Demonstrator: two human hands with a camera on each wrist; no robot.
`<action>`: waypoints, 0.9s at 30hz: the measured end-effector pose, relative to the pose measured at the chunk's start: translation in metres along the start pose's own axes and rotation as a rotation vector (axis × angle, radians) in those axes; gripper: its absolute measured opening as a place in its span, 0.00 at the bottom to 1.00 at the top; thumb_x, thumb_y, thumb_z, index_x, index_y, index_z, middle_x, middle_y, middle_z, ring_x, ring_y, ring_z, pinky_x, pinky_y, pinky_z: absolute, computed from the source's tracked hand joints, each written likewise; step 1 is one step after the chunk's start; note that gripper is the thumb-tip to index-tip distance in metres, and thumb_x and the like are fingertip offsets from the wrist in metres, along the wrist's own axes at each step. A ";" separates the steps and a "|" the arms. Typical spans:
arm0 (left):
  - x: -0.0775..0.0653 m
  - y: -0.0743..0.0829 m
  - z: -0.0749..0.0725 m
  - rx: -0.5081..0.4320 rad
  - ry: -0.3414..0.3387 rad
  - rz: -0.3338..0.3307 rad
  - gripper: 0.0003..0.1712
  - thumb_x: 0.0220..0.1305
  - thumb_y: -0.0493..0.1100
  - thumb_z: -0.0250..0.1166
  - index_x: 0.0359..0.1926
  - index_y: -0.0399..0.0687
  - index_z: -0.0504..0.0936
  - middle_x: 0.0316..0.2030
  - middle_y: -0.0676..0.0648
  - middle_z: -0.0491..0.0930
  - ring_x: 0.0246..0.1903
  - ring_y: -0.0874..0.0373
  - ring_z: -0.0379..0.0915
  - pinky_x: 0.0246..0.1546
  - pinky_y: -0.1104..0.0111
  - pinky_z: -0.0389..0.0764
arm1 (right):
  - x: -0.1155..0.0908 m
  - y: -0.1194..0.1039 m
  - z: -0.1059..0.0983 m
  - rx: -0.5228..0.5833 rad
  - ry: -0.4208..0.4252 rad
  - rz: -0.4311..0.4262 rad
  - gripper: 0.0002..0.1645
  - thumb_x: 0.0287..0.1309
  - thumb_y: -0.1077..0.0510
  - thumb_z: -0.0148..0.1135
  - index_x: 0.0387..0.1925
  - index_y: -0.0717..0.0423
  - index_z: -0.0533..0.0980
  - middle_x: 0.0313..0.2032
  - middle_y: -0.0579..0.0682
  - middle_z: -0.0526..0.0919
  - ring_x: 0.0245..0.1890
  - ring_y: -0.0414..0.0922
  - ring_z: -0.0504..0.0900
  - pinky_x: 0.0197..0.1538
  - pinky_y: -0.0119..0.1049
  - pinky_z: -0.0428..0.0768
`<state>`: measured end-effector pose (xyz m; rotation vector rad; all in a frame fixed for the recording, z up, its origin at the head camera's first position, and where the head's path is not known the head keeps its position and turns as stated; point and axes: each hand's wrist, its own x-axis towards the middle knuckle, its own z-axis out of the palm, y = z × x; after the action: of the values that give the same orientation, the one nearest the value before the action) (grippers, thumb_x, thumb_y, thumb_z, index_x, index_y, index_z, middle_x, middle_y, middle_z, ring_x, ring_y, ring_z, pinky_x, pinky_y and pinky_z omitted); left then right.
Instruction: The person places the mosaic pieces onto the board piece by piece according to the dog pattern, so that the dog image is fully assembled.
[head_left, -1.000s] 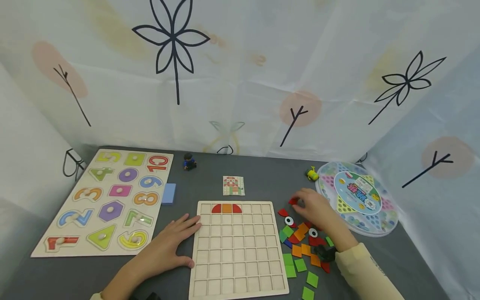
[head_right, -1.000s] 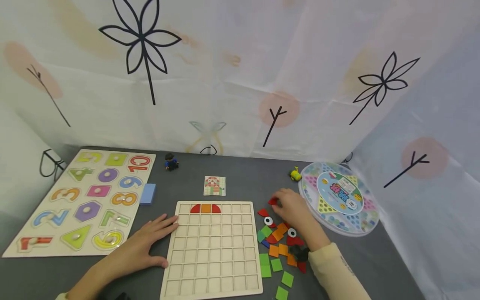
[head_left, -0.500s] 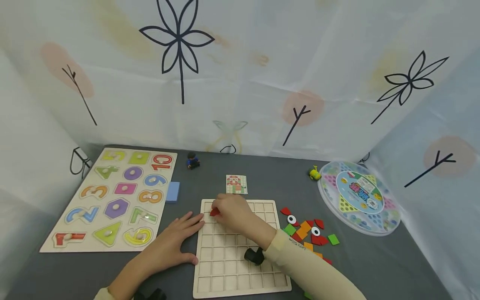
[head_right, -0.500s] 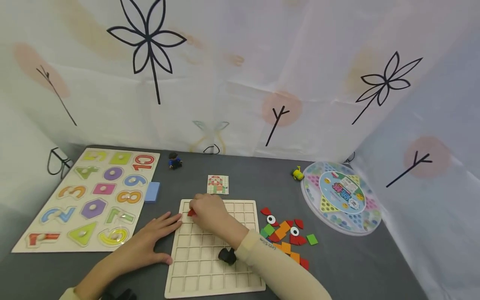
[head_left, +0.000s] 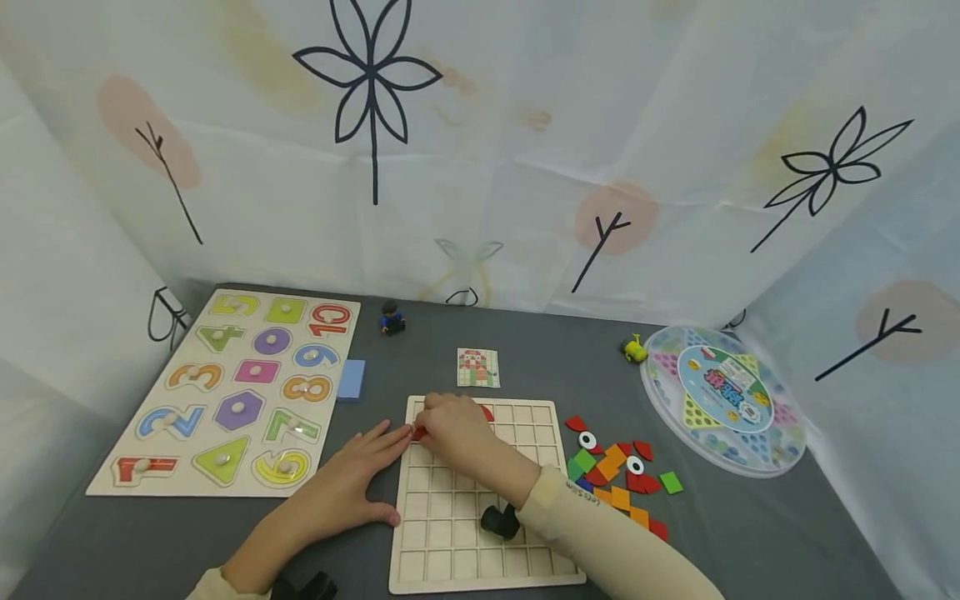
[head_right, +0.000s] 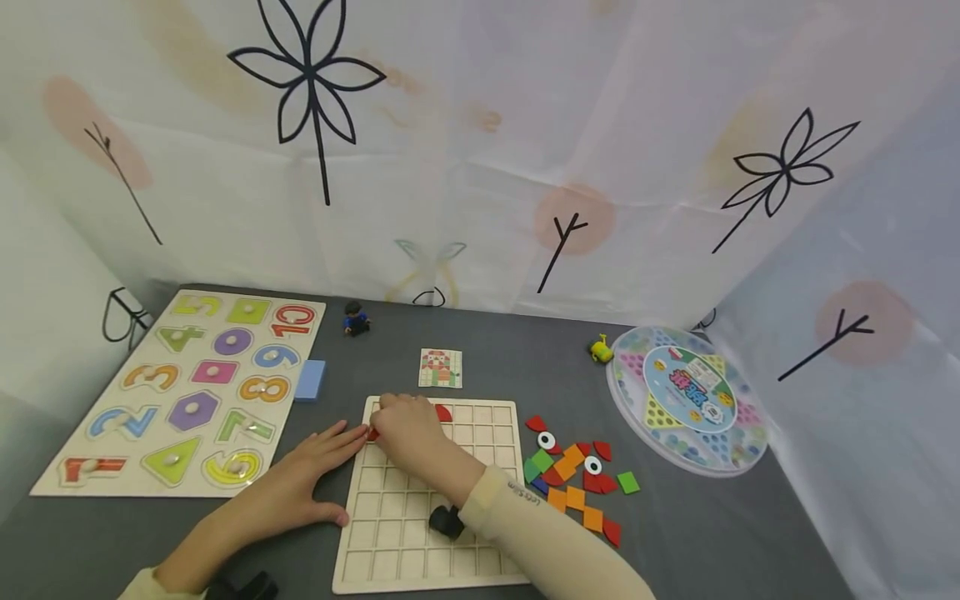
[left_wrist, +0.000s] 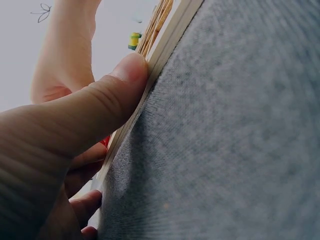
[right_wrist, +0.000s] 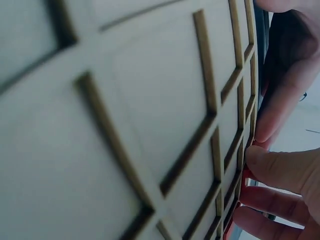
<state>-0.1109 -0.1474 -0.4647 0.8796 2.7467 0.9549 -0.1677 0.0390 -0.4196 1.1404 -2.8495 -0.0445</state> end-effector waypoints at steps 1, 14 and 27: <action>0.000 0.000 0.000 0.003 0.001 0.000 0.57 0.35 0.66 0.67 0.65 0.48 0.58 0.66 0.52 0.54 0.66 0.46 0.43 0.58 0.42 0.49 | -0.001 0.000 0.000 0.004 -0.001 0.000 0.11 0.48 0.50 0.65 0.37 0.41 0.81 0.28 0.40 0.75 0.27 0.37 0.74 0.28 0.29 0.72; -0.004 -0.005 -0.005 0.014 -0.006 -0.041 0.57 0.33 0.66 0.68 0.65 0.48 0.59 0.66 0.53 0.54 0.66 0.46 0.43 0.59 0.44 0.48 | -0.079 0.095 -0.025 0.297 0.209 0.046 0.18 0.47 0.58 0.66 0.44 0.50 0.78 0.43 0.45 0.77 0.44 0.42 0.76 0.41 0.35 0.77; 0.001 -0.002 0.003 0.010 0.002 -0.010 0.57 0.34 0.68 0.67 0.65 0.51 0.59 0.66 0.55 0.53 0.66 0.48 0.42 0.59 0.43 0.48 | -0.210 0.175 -0.006 0.343 0.052 0.418 0.15 0.47 0.59 0.65 0.41 0.51 0.79 0.38 0.44 0.78 0.38 0.42 0.77 0.42 0.42 0.77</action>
<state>-0.1118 -0.1460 -0.4680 0.8657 2.7569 0.9416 -0.1360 0.3109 -0.4156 0.5425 -3.0555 0.5043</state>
